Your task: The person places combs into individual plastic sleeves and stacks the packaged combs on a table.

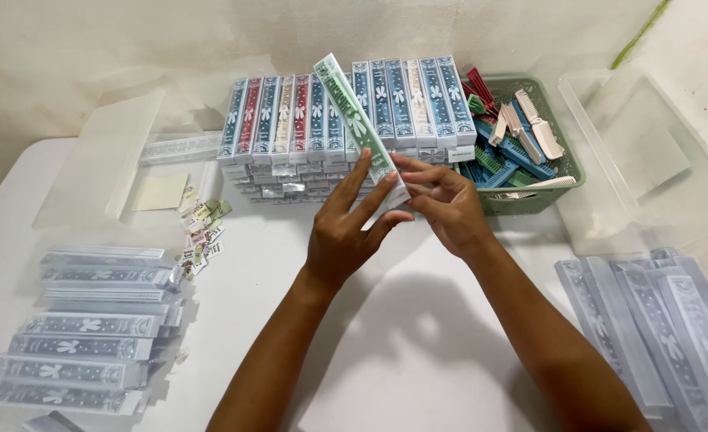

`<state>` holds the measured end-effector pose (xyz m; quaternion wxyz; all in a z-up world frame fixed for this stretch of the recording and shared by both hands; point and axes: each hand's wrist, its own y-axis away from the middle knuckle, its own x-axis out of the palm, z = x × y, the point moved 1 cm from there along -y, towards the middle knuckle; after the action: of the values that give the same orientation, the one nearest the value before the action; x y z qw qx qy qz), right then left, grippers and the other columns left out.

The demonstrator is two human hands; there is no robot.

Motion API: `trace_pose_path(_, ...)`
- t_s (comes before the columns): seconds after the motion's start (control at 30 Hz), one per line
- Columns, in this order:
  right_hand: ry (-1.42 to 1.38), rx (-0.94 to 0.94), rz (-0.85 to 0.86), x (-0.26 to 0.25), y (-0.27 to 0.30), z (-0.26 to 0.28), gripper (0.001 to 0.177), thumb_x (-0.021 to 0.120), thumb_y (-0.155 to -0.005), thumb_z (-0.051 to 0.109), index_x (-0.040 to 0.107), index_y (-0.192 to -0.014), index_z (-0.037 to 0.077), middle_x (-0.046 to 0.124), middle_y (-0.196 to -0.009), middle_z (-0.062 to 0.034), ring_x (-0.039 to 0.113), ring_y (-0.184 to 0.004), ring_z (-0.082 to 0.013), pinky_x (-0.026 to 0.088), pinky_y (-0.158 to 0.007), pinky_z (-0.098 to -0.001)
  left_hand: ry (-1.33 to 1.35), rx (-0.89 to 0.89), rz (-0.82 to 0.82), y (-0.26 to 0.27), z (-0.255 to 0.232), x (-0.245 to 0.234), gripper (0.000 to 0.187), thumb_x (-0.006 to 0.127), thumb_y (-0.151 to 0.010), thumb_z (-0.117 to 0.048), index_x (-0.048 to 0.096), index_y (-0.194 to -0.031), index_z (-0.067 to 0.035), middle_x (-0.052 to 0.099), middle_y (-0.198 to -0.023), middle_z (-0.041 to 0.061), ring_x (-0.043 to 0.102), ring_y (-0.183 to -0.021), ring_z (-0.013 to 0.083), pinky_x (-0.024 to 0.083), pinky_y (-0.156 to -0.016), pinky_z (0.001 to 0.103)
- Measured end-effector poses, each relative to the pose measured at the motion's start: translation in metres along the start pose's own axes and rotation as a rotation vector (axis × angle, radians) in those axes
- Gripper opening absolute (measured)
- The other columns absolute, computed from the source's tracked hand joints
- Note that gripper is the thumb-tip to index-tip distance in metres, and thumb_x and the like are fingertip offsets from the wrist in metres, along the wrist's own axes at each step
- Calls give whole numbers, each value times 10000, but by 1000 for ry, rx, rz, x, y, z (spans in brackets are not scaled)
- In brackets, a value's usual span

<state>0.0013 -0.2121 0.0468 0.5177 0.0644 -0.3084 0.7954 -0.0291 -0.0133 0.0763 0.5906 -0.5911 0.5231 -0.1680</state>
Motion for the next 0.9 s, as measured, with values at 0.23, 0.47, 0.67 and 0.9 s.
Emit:
trace_pose_path(0.23,290,-31,-151,16,-9,22,216,709,-977,18,702,-1185,-38,611,-1463,-202,676,-1245,-251,616,-1021,-355,89,-28,-49,-20,6,0,429,824,-957,-246,687,-1357,-169,535,-1548,153,682,-1317,343,582,-1014,364)
trace_pose_path(0.47,674,168,-118,18,-1,78,286,690,-973,159,700,-1226,26,721,-1294,-132,734,-1167,-195,593,-1009,-288,20,-73,102,-28,66,7,350,747,-988,-131,689,-1331,-170,601,-1494,122,708,-1206,281,578,-939,343)
trace_pose_path(0.67,1086,452,-246,-11,17,117,353,656,-962,340,728,-1211,99,798,-1097,-48,756,-1069,-148,579,-909,-299,-113,-168,144,-26,101,7,262,733,-978,-141,720,-1239,-160,648,-1426,90,690,-1243,284,484,-1120,471)
trace_pose_path(0.9,1458,873,-208,-33,42,136,536,589,-972,531,776,-1083,41,831,-983,-128,809,-937,-206,615,-849,-377,-205,-232,273,-18,111,19,219,669,-997,-213,683,-1205,-145,620,-1454,105,493,-1428,326,290,-1212,535)
